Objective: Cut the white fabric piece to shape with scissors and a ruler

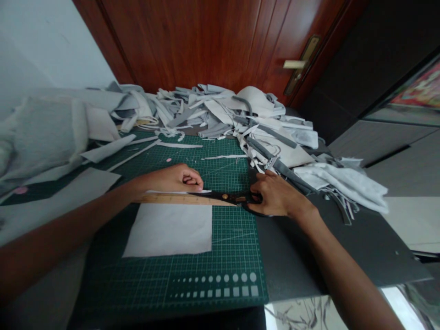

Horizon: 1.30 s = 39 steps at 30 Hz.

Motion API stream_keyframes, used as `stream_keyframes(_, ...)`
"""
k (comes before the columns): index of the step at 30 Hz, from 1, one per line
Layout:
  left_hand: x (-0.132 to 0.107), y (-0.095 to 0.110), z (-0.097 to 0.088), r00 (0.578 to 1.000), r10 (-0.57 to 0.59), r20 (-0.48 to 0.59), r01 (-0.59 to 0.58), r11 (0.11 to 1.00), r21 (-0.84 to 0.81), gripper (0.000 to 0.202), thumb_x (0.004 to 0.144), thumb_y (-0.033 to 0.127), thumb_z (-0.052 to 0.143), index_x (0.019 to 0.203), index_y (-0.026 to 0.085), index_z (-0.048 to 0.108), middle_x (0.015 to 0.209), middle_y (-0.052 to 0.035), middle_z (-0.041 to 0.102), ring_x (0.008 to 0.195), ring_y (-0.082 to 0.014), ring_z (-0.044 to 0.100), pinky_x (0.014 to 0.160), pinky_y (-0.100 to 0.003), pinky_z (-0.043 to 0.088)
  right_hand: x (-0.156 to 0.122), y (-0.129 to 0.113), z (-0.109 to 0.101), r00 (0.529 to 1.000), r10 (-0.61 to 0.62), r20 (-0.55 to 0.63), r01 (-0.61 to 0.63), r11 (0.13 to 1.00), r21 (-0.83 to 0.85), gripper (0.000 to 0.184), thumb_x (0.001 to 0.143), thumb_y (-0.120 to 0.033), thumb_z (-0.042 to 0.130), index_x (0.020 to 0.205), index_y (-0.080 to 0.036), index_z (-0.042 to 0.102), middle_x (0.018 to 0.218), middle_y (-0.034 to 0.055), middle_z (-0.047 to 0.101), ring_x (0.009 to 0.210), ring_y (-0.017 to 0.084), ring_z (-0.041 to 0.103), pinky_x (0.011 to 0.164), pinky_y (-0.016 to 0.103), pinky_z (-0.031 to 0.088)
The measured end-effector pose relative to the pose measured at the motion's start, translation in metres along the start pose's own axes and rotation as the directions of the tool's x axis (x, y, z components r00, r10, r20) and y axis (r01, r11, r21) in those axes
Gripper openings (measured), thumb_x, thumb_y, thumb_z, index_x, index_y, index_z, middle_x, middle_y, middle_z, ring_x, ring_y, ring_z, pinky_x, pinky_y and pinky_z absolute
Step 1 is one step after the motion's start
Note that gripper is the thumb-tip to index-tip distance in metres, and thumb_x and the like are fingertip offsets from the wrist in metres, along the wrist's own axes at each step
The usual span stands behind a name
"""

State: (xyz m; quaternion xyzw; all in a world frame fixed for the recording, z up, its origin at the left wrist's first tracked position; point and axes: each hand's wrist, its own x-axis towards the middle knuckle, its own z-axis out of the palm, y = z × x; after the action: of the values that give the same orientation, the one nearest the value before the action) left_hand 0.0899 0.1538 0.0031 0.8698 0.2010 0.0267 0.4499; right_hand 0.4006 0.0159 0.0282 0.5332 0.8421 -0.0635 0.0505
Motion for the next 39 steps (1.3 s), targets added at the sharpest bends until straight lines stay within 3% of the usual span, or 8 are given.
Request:
stream_keyframes(14, -0.002, -0.001, -0.003, 0.997, 0.054, 0.053, -0.053, 0.998, -0.029, 0.033, 0.090, 0.048, 0.067, 0.091, 0.016, 0.077, 0.070, 0.0010, 0.055, 0.062, -0.0129, 0.045, 0.059, -0.027, 0.028, 0.016, -0.019, -0.005, 0.999, -0.039, -0.024, 0.038, 0.998, -0.058, 0.018, 0.084, -0.037, 0.064, 0.075, -0.022, 0.060, 0.079, 0.0056, 0.065, 0.089, 0.026, 0.057, 0.089, 0.041, 0.033)
stream_keyframes(31, -0.001, -0.001, 0.002, 0.993, 0.111, 0.040, -0.111, 0.994, -0.013, 0.033, 0.093, 0.046, 0.063, 0.087, 0.015, 0.073, 0.073, -0.0008, 0.059, 0.063, -0.0130, 0.045, 0.061, -0.028, 0.029, 0.018, -0.006, 0.003, 0.982, -0.156, -0.111, 0.146, 0.985, -0.093, 0.037, 0.091, -0.055, 0.060, 0.077, -0.021, 0.062, 0.076, 0.0055, 0.063, 0.079, 0.023, 0.053, 0.082, 0.039, 0.031)
stream_keyframes(39, -0.001, 0.000, 0.001, 0.991, 0.119, 0.063, -0.116, 0.992, -0.049, 0.030, 0.093, 0.044, 0.064, 0.088, 0.015, 0.072, 0.074, -0.0013, 0.060, 0.064, -0.0138, 0.047, 0.061, -0.027, 0.031, 0.017, -0.004, 0.005, 0.979, -0.159, -0.130, 0.149, 0.985, -0.087, 0.036, 0.092, -0.054, 0.061, 0.077, -0.021, 0.064, 0.074, 0.0052, 0.064, 0.079, 0.023, 0.053, 0.081, 0.039, 0.031)
